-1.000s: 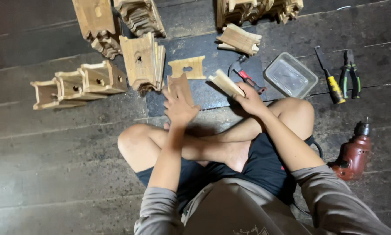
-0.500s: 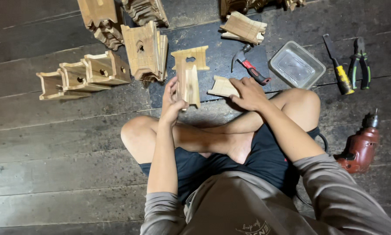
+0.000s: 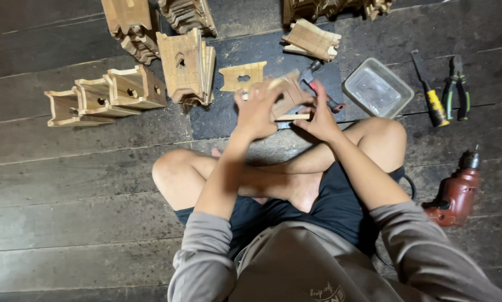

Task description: The person assembles small wooden house-like structures by hammering wooden pins into pre-drilled holes and joining components by hand.

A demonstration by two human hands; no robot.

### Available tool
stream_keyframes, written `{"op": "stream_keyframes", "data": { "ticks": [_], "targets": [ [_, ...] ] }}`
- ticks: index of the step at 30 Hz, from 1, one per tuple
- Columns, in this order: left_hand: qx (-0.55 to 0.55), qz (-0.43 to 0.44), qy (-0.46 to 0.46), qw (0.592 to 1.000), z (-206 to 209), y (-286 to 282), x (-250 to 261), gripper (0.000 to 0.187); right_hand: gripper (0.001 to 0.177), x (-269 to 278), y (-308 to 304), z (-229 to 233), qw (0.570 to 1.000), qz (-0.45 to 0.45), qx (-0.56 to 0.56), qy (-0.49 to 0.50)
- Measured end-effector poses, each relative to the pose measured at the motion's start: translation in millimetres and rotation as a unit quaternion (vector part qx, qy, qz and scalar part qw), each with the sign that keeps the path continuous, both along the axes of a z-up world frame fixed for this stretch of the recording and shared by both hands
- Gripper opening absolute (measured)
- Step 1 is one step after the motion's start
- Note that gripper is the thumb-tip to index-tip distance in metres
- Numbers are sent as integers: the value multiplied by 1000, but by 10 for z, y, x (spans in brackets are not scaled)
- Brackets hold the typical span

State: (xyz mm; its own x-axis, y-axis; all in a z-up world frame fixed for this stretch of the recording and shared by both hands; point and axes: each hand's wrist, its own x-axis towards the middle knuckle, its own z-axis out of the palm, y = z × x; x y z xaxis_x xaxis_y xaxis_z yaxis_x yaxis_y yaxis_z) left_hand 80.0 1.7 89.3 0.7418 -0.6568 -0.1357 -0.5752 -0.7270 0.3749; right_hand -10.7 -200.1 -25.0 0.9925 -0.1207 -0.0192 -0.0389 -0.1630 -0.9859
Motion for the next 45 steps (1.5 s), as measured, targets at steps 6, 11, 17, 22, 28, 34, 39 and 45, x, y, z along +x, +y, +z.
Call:
{"op": "stream_keyframes", "data": {
  "ticks": [6, 11, 17, 22, 28, 34, 39, 45],
  "targets": [
    [70, -78, -3, 994, -557, -42, 21, 102, 14, -22, -158, -440, 973, -6, -212, -96],
    [-5, -60, -1, 998, -845, 205, -98, 94, 63, 17, 14, -137, 968, 26, -251, -12],
    [-105, 69, -60, 990, -938, 257, -425, 101, 73, 66, 97, 100, 967, 34, -251, 33],
    [-9, 167, 47, 985, -1073, 412, -625, 104, 36, 127, -44, -300, 961, -42, -254, -103],
    [24, 160, 93, 982, -940, 341, -777, 130, 21, 163, -98, -420, 947, -82, -246, -191],
    [134, 51, 36, 989, -1507, 342, -825, 88, 16, 262, -228, -460, 917, -120, -312, -218],
    [-22, 6, -294, 956, -2102, 342, -632, 37, 19, 272, -307, -441, 930, -155, -250, -219],
    [-118, -38, -4, 992, -1489, 390, -495, 65, 17, 224, -404, -727, 967, -186, -99, -142]
  ]
}}
